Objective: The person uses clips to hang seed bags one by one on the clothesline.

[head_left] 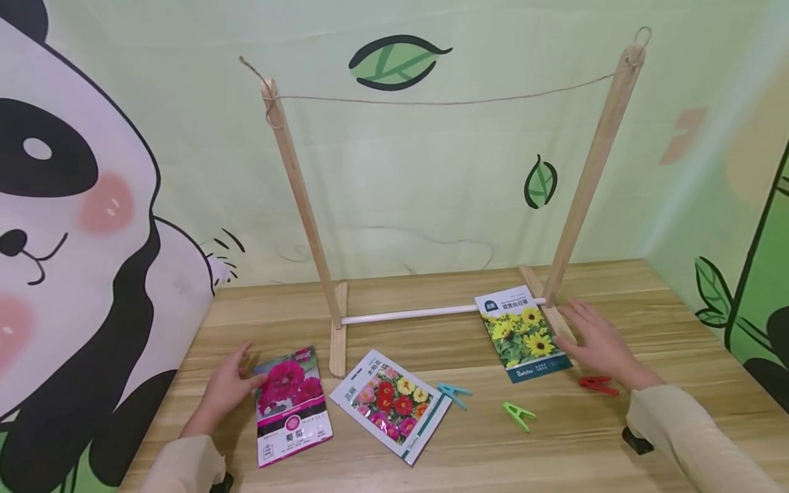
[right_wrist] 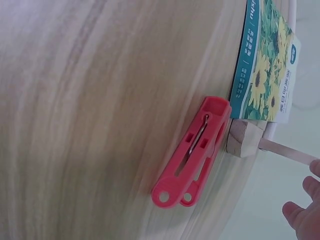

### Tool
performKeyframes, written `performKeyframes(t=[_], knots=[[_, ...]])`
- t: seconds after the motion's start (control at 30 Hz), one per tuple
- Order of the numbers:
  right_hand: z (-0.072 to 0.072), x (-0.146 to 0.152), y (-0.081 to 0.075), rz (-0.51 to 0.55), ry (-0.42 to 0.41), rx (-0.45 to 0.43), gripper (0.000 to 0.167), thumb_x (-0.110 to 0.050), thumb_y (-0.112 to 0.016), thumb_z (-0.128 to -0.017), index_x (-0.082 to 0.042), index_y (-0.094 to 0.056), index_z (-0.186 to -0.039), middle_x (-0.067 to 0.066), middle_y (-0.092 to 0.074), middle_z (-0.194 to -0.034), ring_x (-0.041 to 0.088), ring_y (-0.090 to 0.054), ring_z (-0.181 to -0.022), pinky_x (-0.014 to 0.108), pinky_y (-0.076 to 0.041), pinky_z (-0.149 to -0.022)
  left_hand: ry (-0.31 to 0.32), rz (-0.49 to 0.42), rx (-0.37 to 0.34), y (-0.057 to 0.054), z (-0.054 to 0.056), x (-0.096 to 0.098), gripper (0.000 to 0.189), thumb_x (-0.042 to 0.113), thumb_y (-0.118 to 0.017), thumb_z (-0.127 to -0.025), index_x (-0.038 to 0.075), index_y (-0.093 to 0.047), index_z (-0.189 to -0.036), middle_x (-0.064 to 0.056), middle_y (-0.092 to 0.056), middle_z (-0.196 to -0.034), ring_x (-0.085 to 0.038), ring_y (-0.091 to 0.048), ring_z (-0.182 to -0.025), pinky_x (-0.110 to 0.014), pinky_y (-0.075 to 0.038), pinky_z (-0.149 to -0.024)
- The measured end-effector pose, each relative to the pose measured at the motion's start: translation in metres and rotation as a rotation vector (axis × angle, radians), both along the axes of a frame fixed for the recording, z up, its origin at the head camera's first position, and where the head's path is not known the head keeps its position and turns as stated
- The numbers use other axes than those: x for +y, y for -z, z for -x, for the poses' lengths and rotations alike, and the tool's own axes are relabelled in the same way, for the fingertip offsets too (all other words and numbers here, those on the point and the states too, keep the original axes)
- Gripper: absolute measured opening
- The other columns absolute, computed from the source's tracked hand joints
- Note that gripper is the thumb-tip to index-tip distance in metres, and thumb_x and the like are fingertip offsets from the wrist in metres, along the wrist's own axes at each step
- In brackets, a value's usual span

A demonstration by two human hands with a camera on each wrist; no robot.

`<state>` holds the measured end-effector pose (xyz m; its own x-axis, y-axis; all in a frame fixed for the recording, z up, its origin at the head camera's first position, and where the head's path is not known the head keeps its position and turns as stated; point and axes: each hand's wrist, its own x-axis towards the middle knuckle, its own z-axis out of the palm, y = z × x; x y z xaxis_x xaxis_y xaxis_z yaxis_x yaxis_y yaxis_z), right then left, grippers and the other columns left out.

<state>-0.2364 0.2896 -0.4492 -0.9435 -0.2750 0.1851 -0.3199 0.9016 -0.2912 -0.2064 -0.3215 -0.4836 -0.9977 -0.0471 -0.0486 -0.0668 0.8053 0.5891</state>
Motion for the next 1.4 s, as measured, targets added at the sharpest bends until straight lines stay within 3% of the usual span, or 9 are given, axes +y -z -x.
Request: performKeyframes(t=[0.23, 0.53, 0.8, 0.97, 1.1, 1.4], knots=[[0.0, -0.003, 0.003, 0.0, -0.015, 0.02, 0.059, -0.032, -0.058, -0.083, 0.001, -0.04, -0.129, 0.029, -0.029, -0.136, 0.047, -0.026, -0.123, 0.065, -0.023, -0.092, -0.016, -0.046, -0.026, 0.001, 0.001, -0.004, 0.072, 0.018, -0.061, -0.081, 0.0, -0.021, -0.138, -0.032, -0.033, -0.131, -0.045, -0.048, -0.105, -0.051, -0.042, -0.084], [-0.003, -0.009, -0.001, 0.023, -0.005, -0.039, 0.062, -0.032, -0.06, -0.081, 0.001, -0.038, -0.13, 0.028, -0.026, -0.138, 0.048, -0.026, -0.122, 0.065, -0.023, -0.093, -0.05, -0.056, -0.056, 0.001, 0.0, -0.004, 0.074, 0.02, -0.061, -0.081, 0.001, -0.019, -0.139, -0.031, -0.038, -0.126, -0.044, -0.042, -0.11, -0.055, -0.034, -0.091], [-0.004, -0.013, -0.001, 0.036, 0.0, -0.081, 0.065, -0.033, -0.062, -0.079, 0.0, -0.038, -0.13, 0.028, -0.025, -0.139, 0.049, -0.027, -0.121, 0.064, -0.025, -0.093, -0.071, -0.081, -0.078, 0.003, -0.001, -0.005, 0.079, 0.034, -0.06, -0.082, -0.001, -0.016, -0.139, -0.031, -0.039, -0.124, -0.044, -0.037, -0.114, -0.057, -0.03, -0.094], [-0.005, -0.015, 0.0, 0.051, -0.011, -0.084, 0.065, -0.031, -0.063, -0.079, 0.0, -0.038, -0.13, 0.029, -0.025, -0.138, 0.049, -0.028, -0.121, 0.063, -0.027, -0.092, -0.106, -0.108, -0.095, 0.003, -0.002, -0.005, 0.084, 0.041, -0.059, -0.081, -0.001, -0.015, -0.139, -0.03, -0.041, -0.123, -0.033, -0.053, -0.095, -0.041, -0.046, -0.08], [-0.005, -0.018, 0.0, 0.043, -0.027, -0.063, 0.066, -0.03, -0.065, -0.078, 0.001, -0.039, -0.13, 0.028, -0.027, -0.138, 0.048, -0.03, -0.12, 0.062, -0.028, -0.092, -0.116, -0.125, -0.1, 0.004, -0.001, -0.005, 0.084, 0.04, -0.059, -0.081, -0.001, -0.014, -0.139, -0.028, -0.042, -0.12, -0.02, -0.056, -0.077, -0.027, -0.047, -0.063], [-0.007, -0.025, -0.001, 0.037, -0.068, -0.067, 0.068, -0.03, -0.064, -0.078, 0.003, -0.036, -0.131, 0.028, -0.024, -0.139, 0.047, -0.028, -0.122, 0.06, -0.028, -0.094, -0.129, -0.176, -0.118, 0.007, 0.001, -0.004, 0.084, 0.039, -0.06, -0.081, 0.001, -0.012, -0.14, -0.025, -0.041, -0.117, -0.018, -0.053, -0.074, -0.025, -0.047, -0.057]])
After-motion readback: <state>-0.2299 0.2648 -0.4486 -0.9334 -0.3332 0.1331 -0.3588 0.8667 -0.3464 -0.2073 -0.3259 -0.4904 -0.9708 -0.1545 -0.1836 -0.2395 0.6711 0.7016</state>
